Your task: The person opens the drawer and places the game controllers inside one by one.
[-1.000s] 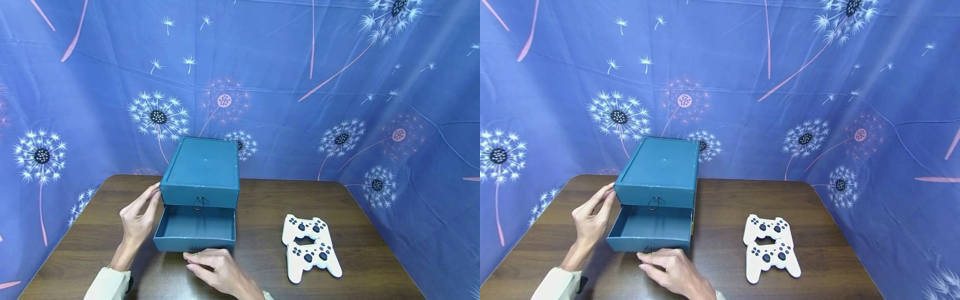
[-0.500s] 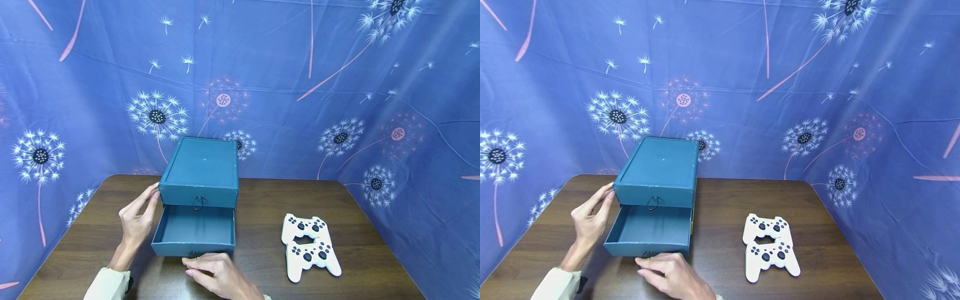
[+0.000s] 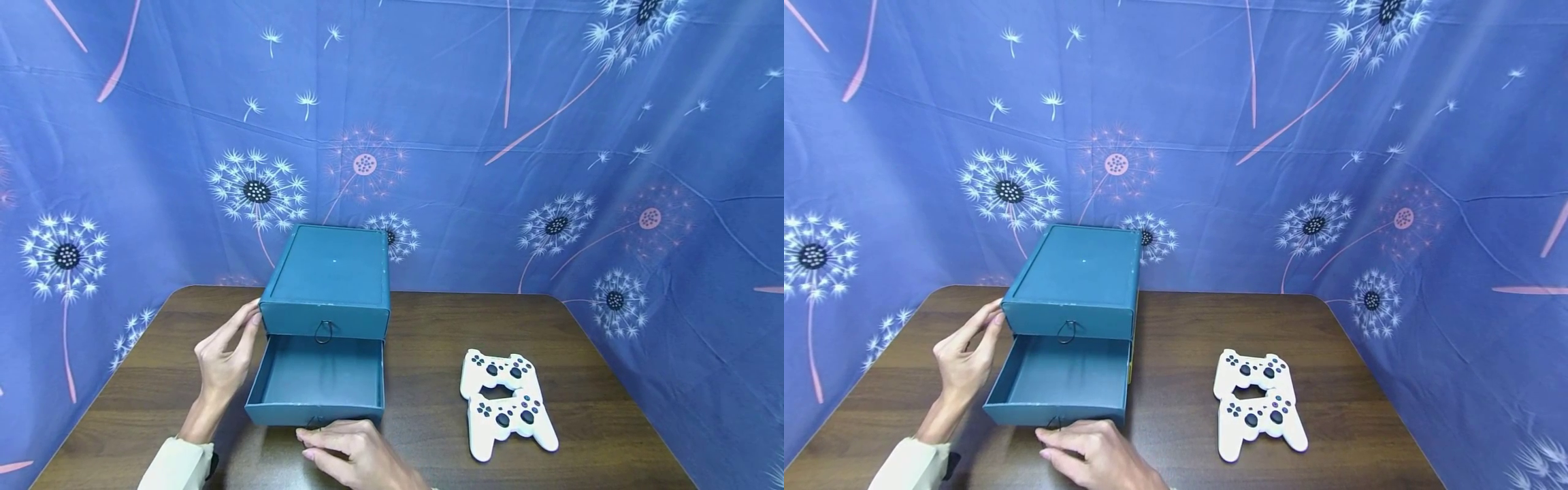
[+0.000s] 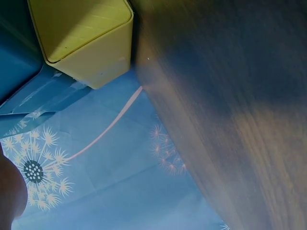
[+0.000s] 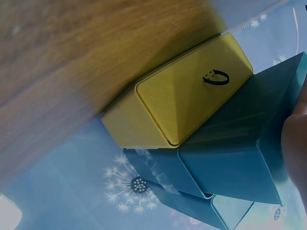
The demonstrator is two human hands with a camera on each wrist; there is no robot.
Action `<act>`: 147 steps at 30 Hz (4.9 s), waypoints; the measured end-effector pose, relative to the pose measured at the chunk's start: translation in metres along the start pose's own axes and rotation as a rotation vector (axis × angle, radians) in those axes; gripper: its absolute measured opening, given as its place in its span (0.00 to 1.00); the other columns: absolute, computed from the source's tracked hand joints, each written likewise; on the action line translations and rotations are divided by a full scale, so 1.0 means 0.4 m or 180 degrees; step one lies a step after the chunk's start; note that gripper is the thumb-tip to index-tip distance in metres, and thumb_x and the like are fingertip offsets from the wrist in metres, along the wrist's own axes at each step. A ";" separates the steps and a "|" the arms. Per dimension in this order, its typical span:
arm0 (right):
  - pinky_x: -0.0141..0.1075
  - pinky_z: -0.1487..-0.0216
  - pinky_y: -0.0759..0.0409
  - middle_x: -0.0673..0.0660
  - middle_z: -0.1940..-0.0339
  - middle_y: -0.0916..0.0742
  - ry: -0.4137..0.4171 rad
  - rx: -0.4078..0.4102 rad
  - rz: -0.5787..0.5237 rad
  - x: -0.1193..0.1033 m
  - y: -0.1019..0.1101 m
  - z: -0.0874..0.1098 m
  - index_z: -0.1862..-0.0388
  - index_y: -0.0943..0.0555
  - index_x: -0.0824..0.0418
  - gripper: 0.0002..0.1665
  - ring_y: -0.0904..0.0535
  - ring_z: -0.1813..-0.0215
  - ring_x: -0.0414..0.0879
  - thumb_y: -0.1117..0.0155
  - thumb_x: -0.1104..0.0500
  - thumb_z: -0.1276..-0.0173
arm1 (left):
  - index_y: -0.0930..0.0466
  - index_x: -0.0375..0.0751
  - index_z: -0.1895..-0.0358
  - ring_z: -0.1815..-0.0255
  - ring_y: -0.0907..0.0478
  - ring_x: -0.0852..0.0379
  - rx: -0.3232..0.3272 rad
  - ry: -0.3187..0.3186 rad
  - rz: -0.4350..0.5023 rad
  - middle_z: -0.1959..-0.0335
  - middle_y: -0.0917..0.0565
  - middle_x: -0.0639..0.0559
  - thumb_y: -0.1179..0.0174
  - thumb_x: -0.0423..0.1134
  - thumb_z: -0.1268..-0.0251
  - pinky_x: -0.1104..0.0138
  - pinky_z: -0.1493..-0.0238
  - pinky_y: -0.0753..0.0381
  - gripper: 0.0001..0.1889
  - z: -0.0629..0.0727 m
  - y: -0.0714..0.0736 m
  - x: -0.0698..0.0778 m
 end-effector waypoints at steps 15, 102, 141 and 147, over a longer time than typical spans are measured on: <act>0.22 0.49 0.20 0.54 0.47 0.10 -0.0179 -0.0178 -0.0025 -0.012 0.008 0.018 0.34 0.18 0.64 0.19 0.18 0.48 0.31 0.39 0.61 0.20 | 0.15 0.19 0.51 0.49 0.17 0.73 0.0018 -0.0019 0.0002 0.58 0.13 0.27 0.37 0.12 0.42 0.78 0.48 0.20 0.15 -0.003 -0.001 0.006; 0.26 0.53 0.16 0.64 0.55 0.10 -0.0593 0.1714 0.1226 0.056 0.410 0.372 0.47 0.15 0.71 0.34 0.12 0.54 0.45 0.26 0.82 0.58 | 0.15 0.18 0.52 0.50 0.17 0.72 0.0062 0.0012 0.0033 0.58 0.13 0.27 0.37 0.12 0.42 0.78 0.48 0.21 0.14 -0.014 -0.006 0.021; 0.21 0.59 0.19 0.63 0.59 0.09 -0.1778 0.2149 0.1468 0.108 0.549 0.498 0.49 0.13 0.71 0.24 0.14 0.60 0.32 0.24 0.80 0.47 | 0.15 0.19 0.51 0.50 0.16 0.70 0.0099 0.0004 0.0066 0.58 0.14 0.25 0.38 0.09 0.47 0.77 0.48 0.19 0.18 -0.010 -0.008 0.013; 0.20 0.59 0.20 0.62 0.58 0.08 -0.2103 0.2212 0.1526 0.129 0.569 0.520 0.48 0.13 0.69 0.22 0.15 0.61 0.29 0.25 0.78 0.43 | 0.15 0.19 0.51 0.50 0.16 0.71 0.0084 0.0008 0.0068 0.57 0.14 0.26 0.37 0.13 0.41 0.77 0.48 0.20 0.14 -0.008 -0.009 0.009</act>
Point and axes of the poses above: each hand's wrist, its own z-axis away from the middle knuckle, its own y-axis out of the back of the hand, x = y × z, the point moved 3 cm from there along -z, towards the middle knuckle
